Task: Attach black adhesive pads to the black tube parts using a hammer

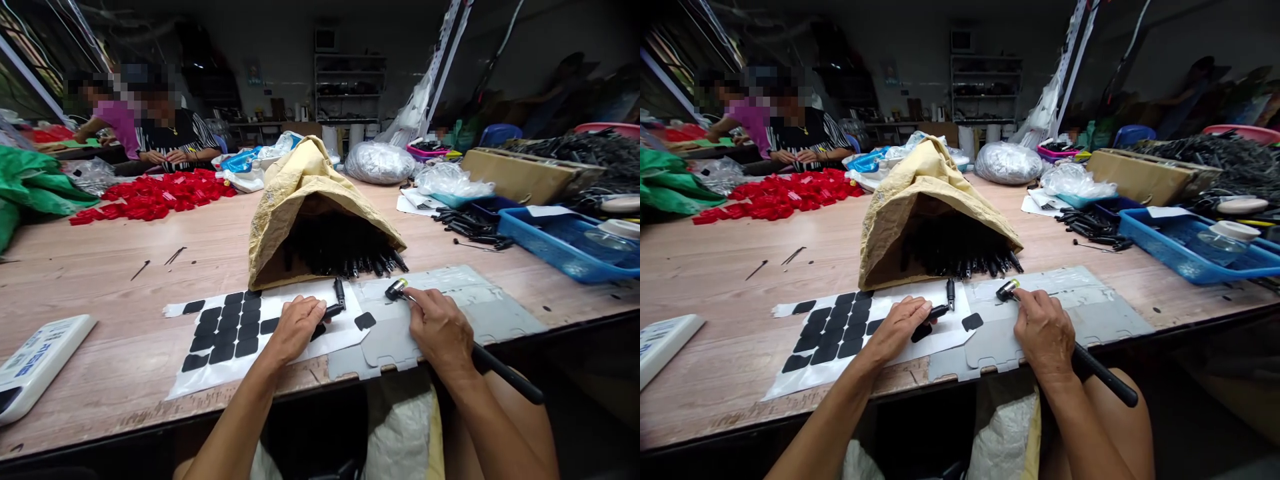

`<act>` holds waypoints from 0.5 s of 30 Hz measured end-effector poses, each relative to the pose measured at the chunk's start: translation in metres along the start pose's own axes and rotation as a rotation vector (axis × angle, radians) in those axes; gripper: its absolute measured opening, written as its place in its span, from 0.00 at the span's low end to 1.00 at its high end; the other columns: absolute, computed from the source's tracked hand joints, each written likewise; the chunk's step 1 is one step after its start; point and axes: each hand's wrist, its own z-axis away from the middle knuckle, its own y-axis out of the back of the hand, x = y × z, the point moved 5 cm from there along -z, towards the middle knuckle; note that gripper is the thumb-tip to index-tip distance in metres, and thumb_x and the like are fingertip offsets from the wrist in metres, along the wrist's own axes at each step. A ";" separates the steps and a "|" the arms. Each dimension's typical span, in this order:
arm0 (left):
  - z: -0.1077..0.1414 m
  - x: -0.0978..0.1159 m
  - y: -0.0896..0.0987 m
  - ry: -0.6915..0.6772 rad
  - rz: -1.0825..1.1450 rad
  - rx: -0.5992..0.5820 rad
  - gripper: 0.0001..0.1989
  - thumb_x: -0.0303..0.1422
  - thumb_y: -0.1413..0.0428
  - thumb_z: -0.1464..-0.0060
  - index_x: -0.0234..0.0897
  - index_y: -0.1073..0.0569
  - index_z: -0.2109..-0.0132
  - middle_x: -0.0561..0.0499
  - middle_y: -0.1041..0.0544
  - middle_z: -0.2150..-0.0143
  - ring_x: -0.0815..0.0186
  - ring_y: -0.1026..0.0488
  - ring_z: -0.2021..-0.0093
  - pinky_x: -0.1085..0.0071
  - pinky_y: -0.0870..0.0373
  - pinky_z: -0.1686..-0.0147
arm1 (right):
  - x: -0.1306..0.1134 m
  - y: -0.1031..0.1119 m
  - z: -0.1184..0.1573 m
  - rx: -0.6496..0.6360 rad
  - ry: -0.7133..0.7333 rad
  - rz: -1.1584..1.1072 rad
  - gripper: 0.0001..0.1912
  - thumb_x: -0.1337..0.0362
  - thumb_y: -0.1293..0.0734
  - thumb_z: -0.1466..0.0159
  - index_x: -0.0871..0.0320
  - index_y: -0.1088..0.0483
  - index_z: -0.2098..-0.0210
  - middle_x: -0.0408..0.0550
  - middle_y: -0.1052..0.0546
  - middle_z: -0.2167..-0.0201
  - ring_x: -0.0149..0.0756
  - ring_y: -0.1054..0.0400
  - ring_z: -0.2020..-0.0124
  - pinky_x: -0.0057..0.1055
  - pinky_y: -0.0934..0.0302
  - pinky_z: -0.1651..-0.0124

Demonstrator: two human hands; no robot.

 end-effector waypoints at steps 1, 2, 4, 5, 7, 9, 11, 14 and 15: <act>0.004 0.007 0.002 -0.020 -0.004 -0.001 0.24 0.40 0.59 0.30 0.39 0.28 0.70 0.51 0.26 0.67 0.60 0.33 0.60 0.64 0.42 0.55 | 0.000 0.000 0.000 0.002 -0.005 0.002 0.15 0.69 0.37 0.34 0.50 0.24 0.51 0.45 0.24 0.64 0.38 0.36 0.62 0.34 0.46 0.59; 0.012 0.017 0.004 -0.049 -0.003 -0.010 0.23 0.40 0.58 0.30 0.38 0.29 0.70 0.52 0.27 0.67 0.61 0.33 0.61 0.65 0.41 0.56 | 0.000 0.000 0.000 0.003 -0.010 0.003 0.15 0.69 0.36 0.34 0.50 0.24 0.51 0.45 0.24 0.64 0.38 0.36 0.62 0.34 0.46 0.59; 0.035 0.039 0.005 -0.118 0.026 -0.088 0.20 0.41 0.56 0.30 0.38 0.30 0.68 0.52 0.27 0.66 0.63 0.32 0.62 0.67 0.40 0.58 | 0.000 0.001 0.000 0.004 -0.014 0.003 0.15 0.69 0.36 0.34 0.50 0.25 0.51 0.45 0.24 0.64 0.38 0.36 0.61 0.34 0.46 0.59; 0.049 0.050 0.002 -0.149 0.049 -0.160 0.18 0.41 0.54 0.30 0.39 0.29 0.66 0.52 0.26 0.64 0.64 0.31 0.62 0.68 0.38 0.59 | 0.000 0.001 0.001 0.006 -0.015 0.002 0.15 0.69 0.36 0.34 0.50 0.25 0.51 0.45 0.24 0.63 0.38 0.36 0.61 0.34 0.46 0.59; 0.082 0.059 -0.013 -0.177 0.085 -0.340 0.14 0.42 0.52 0.31 0.42 0.26 0.59 0.53 0.24 0.59 0.66 0.29 0.60 0.71 0.36 0.59 | -0.001 0.001 0.001 0.011 -0.011 0.002 0.15 0.69 0.36 0.34 0.50 0.25 0.51 0.45 0.24 0.63 0.38 0.36 0.61 0.34 0.46 0.59; 0.109 0.048 -0.038 -0.159 0.056 -0.457 0.12 0.43 0.50 0.32 0.46 0.24 0.53 0.53 0.22 0.55 0.65 0.27 0.56 0.73 0.34 0.55 | -0.002 0.002 0.001 0.018 -0.010 0.008 0.15 0.69 0.36 0.34 0.50 0.25 0.51 0.45 0.24 0.63 0.38 0.36 0.61 0.34 0.46 0.59; 0.126 0.016 -0.068 -0.070 -0.070 -0.521 0.12 0.42 0.50 0.33 0.46 0.24 0.53 0.50 0.21 0.54 0.62 0.25 0.55 0.71 0.32 0.54 | -0.003 0.002 0.001 0.014 -0.009 0.012 0.15 0.69 0.36 0.34 0.51 0.25 0.50 0.46 0.24 0.64 0.39 0.36 0.61 0.35 0.46 0.59; 0.135 -0.037 -0.100 0.155 -0.341 -0.509 0.13 0.34 0.52 0.34 0.40 0.24 0.50 0.44 0.20 0.54 0.55 0.22 0.53 0.65 0.30 0.54 | -0.004 0.003 0.000 -0.002 -0.016 0.020 0.15 0.69 0.36 0.33 0.51 0.25 0.50 0.46 0.24 0.64 0.39 0.36 0.61 0.35 0.46 0.58; 0.137 -0.046 -0.103 0.200 -0.397 -0.508 0.14 0.32 0.50 0.36 0.39 0.25 0.47 0.42 0.20 0.53 0.53 0.22 0.52 0.63 0.30 0.54 | -0.004 0.003 0.000 -0.007 -0.018 0.026 0.15 0.69 0.36 0.33 0.50 0.25 0.50 0.46 0.24 0.63 0.39 0.36 0.61 0.35 0.46 0.58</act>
